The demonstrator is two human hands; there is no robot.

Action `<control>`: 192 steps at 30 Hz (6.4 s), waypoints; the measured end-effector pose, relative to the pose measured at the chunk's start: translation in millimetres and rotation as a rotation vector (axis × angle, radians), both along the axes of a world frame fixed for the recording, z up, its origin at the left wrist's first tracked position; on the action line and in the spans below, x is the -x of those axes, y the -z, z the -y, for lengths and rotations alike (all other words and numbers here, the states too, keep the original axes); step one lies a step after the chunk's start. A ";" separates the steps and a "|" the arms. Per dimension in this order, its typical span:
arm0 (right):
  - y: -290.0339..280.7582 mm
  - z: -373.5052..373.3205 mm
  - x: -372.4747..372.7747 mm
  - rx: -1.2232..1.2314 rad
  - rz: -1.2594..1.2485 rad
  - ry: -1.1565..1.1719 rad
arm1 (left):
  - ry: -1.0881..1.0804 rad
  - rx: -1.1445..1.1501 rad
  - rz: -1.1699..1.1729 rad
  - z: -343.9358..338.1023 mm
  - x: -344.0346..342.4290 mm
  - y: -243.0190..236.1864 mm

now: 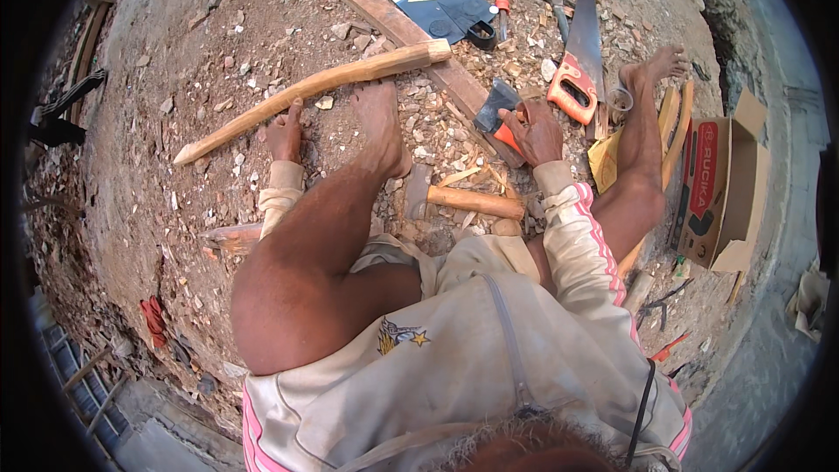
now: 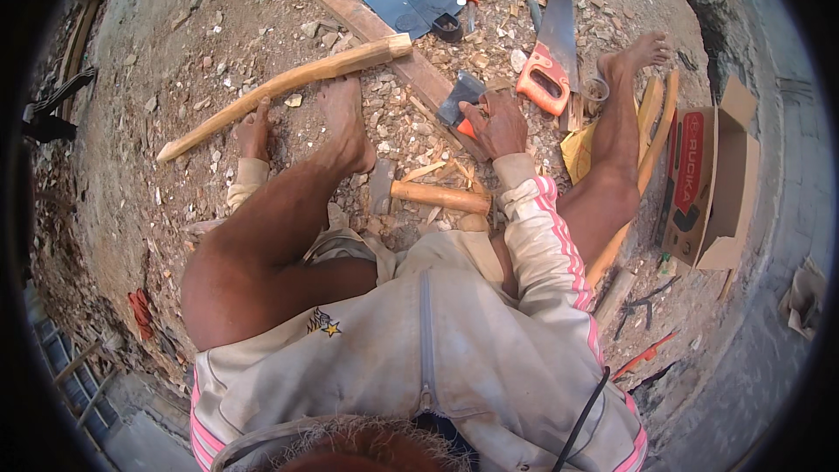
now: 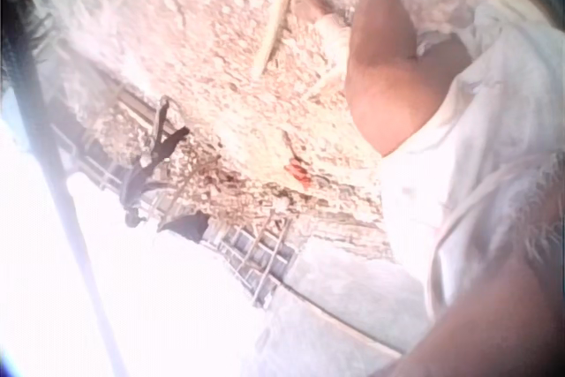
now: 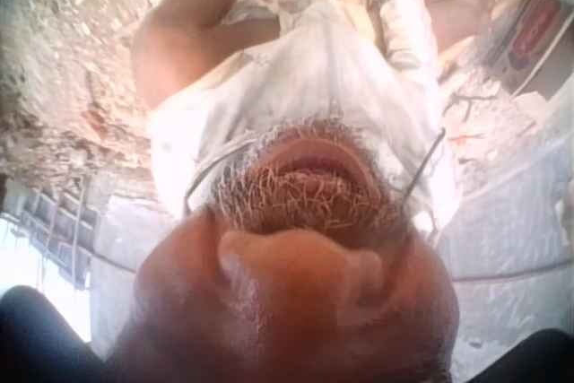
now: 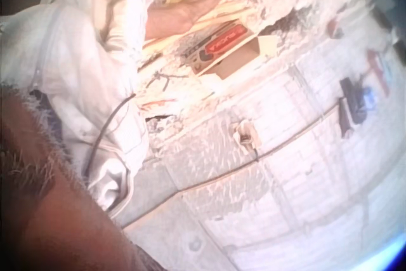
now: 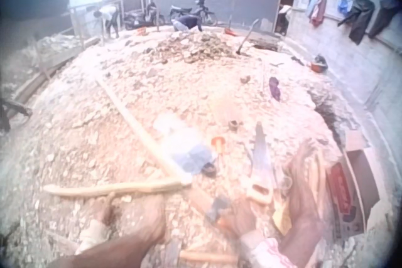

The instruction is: The person sits on the ground and uses a small axe to shape a piece of wood. They repeatedly strike the wood to remove shavings and refine its form, occasionally pausing to inspect the progress. The person also uses a hammer to tap the axe head, likely to adjust its fit on the handle.

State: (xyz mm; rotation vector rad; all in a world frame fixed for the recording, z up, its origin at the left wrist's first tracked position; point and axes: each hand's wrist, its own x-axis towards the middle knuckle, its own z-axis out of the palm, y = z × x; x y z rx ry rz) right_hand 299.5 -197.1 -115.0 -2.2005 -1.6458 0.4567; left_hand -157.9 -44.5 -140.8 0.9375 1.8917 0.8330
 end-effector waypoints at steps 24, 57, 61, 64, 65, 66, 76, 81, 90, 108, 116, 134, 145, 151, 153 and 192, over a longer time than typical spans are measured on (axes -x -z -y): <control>-157.2 -112.8 -8.5 -0.422 0.062 -0.079 | 0.853 -0.697 -0.819 -49.5 -55.5 -108.5; -262.7 36.4 12.5 -0.676 -0.642 -0.173 | 1.370 -0.570 -0.317 39.3 -102.2 -297.7; -234.9 20.9 14.0 -0.545 -0.769 -0.180 | 1.407 -0.420 -0.426 36.2 -103.0 -286.0; -226.7 12.9 19.7 -0.414 -0.790 -0.159 | 1.431 -0.462 -0.404 24.3 -104.5 -257.9; -222.7 9.7 22.9 -0.393 -0.819 -0.174 | 1.429 -0.440 -0.397 23.5 -102.4 -252.1; -217.8 6.8 22.4 -0.372 -0.841 -0.183 | 1.430 -0.424 -0.383 23.4 -103.8 -246.6; -181.7 -17.8 24.7 -0.260 -0.670 -0.266 | 1.464 -0.457 -0.244 5.1 -87.7 -190.7; -173.2 -28.7 37.1 -0.262 -0.651 -0.338 | 1.413 -0.466 -0.262 8.2 -74.8 -183.7; -152.4 -41.8 54.9 -0.193 -0.671 -0.455 | 1.436 -0.545 -0.355 17.8 -56.6 -162.2; -100.3 -100.0 89.1 -0.238 -0.849 -0.225 | 1.265 -0.535 -0.337 13.5 -85.0 -138.9; -106.6 -81.8 108.3 -0.295 -0.743 -0.124 | 1.257 -0.436 -0.328 18.8 -83.7 -146.4; -100.4 14.7 114.6 -0.498 -0.846 -0.307 | 1.741 -0.396 -0.313 33.2 -114.3 -161.4; -130.5 -16.1 80.9 -0.639 -1.066 0.115 | 1.673 -0.363 -0.328 43.7 -146.0 -161.3; -114.7 0.3 96.3 -0.428 -1.058 -0.055 | 1.604 -0.358 -0.379 57.9 -148.8 -165.7; -113.5 2.7 97.0 -0.439 -1.149 0.015 | 1.600 -0.396 -0.417 59.1 -150.8 -163.3; -77.0 -142.5 61.3 -0.559 -1.671 0.476 | 1.288 -0.121 -0.041 -47.1 -186.5 -174.3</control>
